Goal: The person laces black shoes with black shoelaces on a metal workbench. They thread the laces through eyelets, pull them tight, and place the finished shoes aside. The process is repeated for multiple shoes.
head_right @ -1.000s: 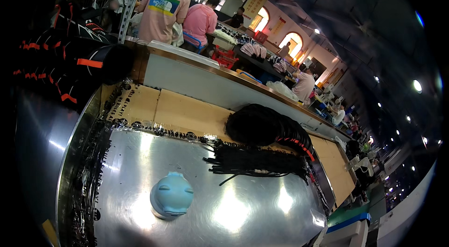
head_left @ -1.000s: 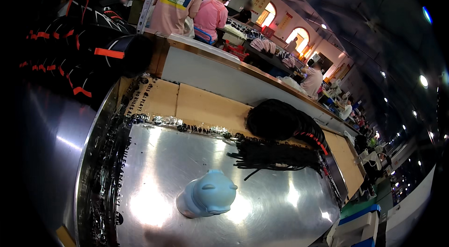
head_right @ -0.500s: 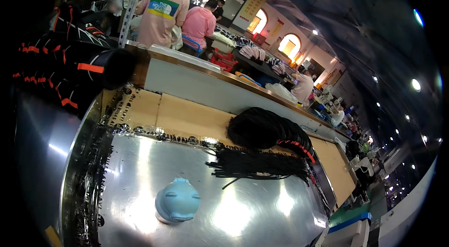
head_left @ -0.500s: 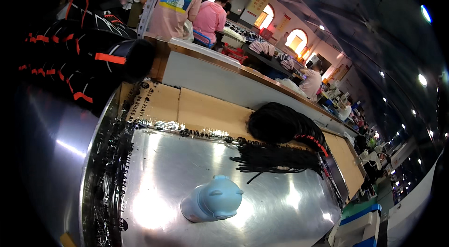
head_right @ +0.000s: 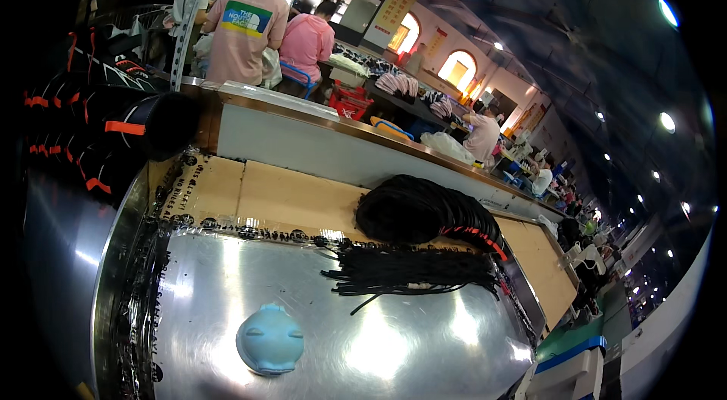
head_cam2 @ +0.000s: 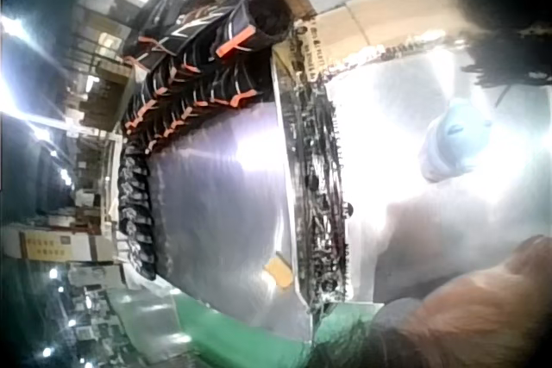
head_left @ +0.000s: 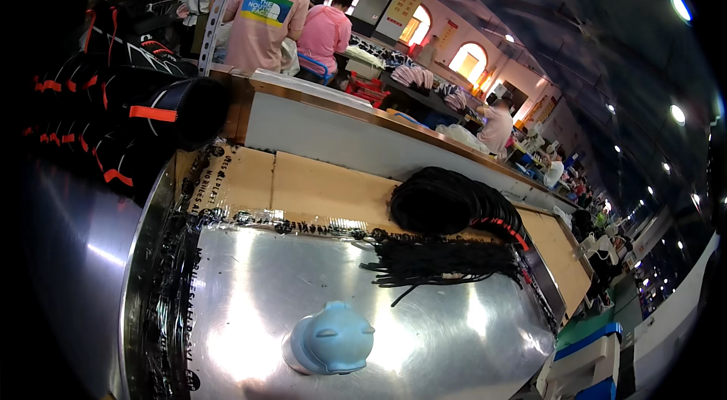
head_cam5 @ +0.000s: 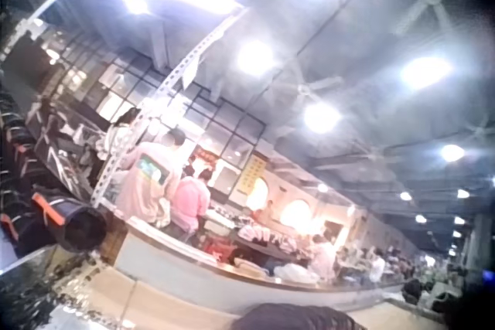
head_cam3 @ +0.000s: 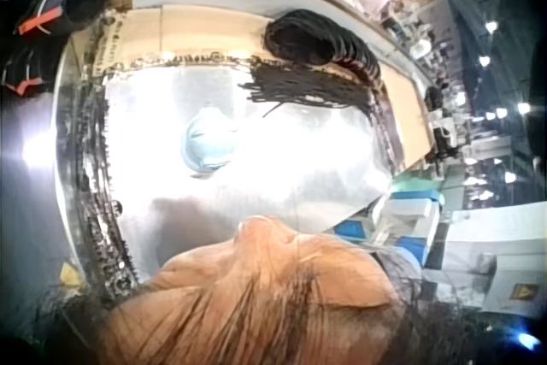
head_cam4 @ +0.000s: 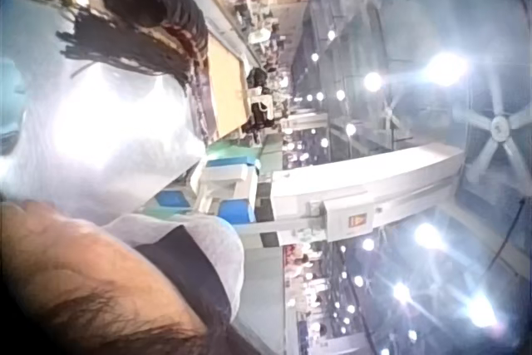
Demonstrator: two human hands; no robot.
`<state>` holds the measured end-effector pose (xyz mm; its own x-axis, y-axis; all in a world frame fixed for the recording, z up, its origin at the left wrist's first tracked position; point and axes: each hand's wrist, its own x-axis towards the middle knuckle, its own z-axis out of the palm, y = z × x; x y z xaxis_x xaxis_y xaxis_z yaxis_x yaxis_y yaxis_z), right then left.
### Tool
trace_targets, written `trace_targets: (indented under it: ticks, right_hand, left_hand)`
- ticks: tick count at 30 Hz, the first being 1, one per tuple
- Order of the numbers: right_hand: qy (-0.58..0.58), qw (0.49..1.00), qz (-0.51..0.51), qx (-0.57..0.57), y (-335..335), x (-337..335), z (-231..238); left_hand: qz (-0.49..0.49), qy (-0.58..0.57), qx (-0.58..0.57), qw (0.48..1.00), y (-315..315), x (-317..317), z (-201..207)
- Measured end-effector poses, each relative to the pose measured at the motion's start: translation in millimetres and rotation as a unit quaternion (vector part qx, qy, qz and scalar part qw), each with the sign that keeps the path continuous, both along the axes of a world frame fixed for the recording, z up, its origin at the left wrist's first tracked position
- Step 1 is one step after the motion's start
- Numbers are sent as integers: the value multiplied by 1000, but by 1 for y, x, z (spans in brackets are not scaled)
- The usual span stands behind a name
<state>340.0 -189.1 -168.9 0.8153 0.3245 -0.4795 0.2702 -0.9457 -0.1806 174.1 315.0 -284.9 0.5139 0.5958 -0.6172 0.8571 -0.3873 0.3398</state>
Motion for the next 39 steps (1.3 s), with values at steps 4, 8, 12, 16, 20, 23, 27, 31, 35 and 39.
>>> trace_targets:
  ticks: [4, 8, 12, 16, 20, 23, 27, 31, 35, 39]
  right_hand:
    - [6, 1000, -1, 1, -6, -4, 4]
    - [16, 1000, 4, 7, -5, -6, 5]
    - [28, 1000, -2, 10, -8, -12, 7]
    - [34, 999, -3, 11, -13, -20, 4]
    - [34, 999, 5, 25, -6, -10, 6]
    - [47, 998, -8, 37, -13, -17, 3]
    - [80, 995, 0, 60, -13, -11, -13]
    - [122, 990, -17, 71, -36, -18, -39]
    - [123, 983, 16, 139, -34, -16, -46]
    - [119, 972, 76, 189, -44, -29, -57]
  left_hand:
    - [-1, 1, 6, 1000, 4, 5, -3]
    - [5, -3, 13, 1000, 13, 11, -8]
    - [8, -10, 13, 1000, 23, 23, -15]
    - [21, -28, 3, 999, 29, 28, -23]
    - [72, -98, -18, 992, 34, 24, -14]
    - [110, -228, -74, 965, 17, 6, 23]
    - [158, -356, -227, 893, -21, -71, 124]
    - [141, -285, -423, 849, -100, -158, 216]
    - [80, -111, -438, 888, -179, -210, 233]
    - [-204, -92, -288, 931, -192, -223, 262]
